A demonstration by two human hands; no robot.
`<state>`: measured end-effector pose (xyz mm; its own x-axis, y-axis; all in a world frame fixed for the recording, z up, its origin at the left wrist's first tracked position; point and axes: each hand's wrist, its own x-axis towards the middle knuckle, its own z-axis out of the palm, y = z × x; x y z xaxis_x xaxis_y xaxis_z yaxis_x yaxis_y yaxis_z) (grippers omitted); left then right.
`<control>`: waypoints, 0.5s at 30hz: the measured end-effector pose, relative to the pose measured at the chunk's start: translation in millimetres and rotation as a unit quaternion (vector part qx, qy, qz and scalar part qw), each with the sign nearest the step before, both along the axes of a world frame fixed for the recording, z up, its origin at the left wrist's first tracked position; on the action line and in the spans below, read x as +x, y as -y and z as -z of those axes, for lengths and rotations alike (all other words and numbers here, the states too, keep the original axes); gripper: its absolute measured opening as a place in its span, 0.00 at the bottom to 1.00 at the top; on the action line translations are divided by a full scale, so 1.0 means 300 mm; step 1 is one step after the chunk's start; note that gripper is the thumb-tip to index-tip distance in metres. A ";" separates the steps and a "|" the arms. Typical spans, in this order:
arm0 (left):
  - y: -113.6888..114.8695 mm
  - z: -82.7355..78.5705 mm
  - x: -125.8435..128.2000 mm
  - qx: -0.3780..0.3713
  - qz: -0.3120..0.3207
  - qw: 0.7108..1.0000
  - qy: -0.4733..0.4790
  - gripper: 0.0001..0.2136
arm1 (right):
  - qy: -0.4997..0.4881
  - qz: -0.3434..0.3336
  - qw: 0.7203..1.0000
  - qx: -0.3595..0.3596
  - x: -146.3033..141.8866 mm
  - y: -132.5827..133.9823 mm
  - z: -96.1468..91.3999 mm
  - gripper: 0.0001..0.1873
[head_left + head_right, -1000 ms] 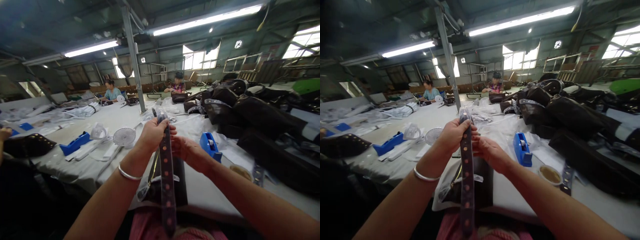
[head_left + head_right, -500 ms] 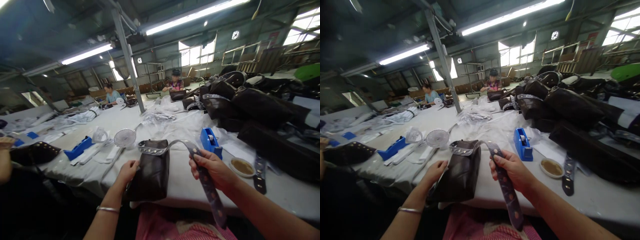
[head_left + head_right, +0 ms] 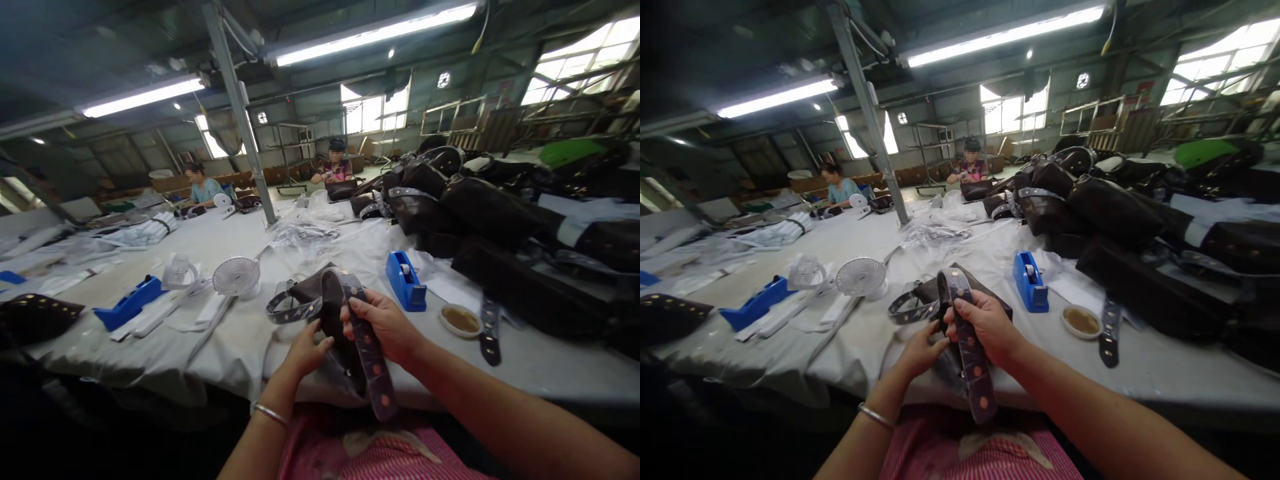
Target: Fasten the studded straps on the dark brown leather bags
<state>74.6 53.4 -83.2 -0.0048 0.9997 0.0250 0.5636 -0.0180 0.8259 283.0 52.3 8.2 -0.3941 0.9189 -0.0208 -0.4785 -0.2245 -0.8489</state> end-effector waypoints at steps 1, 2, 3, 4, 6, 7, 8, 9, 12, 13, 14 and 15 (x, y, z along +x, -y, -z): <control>-0.001 -0.011 0.030 0.009 -0.004 1.000 0.007 0.23 | 0.002 0.020 1.000 -0.004 0.005 -0.008 0.004 0.17; 0.003 -0.028 0.057 0.017 -0.007 1.000 0.018 0.21 | 0.005 0.041 0.999 -0.003 0.010 -0.015 0.009 0.17; 0.010 -0.051 0.079 0.023 -0.004 0.999 0.034 0.18 | 0.010 0.059 0.998 0.004 0.014 -0.023 0.014 0.16; 0.021 -0.079 0.100 0.025 0.006 0.998 0.053 0.17 | 0.015 0.071 0.997 0.014 0.015 -0.029 0.019 0.15; 0.049 -0.141 0.139 0.017 0.051 0.994 0.096 0.19 | 0.030 0.086 0.995 0.035 0.005 -0.038 0.028 0.15; 0.065 -0.172 0.157 0.012 0.079 0.989 0.123 0.19 | 0.038 0.089 0.994 0.043 -0.007 -0.040 0.031 0.15; 0.080 -0.199 0.174 0.009 0.101 0.984 0.150 0.18 | 0.045 0.090 0.994 0.050 -0.021 -0.039 0.032 0.15; 0.094 -0.221 0.189 0.011 0.110 0.979 0.169 0.16 | 0.050 0.085 0.993 0.058 -0.035 -0.037 0.030 0.15; 0.120 -0.254 0.197 0.035 0.065 0.978 0.195 0.11 | 0.071 0.066 0.990 0.102 -0.062 -0.020 0.016 0.17; 0.123 -0.255 0.185 0.044 0.032 0.978 0.201 0.10 | 0.088 0.070 0.987 0.118 -0.061 -0.011 0.011 0.18; 0.125 -0.253 0.166 0.054 -0.003 0.976 0.213 0.10 | 0.112 0.079 0.982 0.129 -0.054 0.001 0.009 0.19; 0.127 -0.250 0.145 0.065 -0.040 0.970 0.229 0.10 | 0.136 0.088 0.978 0.133 -0.044 0.016 0.010 0.21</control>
<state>118.0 15.4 -8.2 -0.1230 0.9840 0.1287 0.1415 -0.1110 0.9837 269.7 47.5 5.3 -0.2428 0.9591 0.1455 -0.2378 0.0866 -0.9674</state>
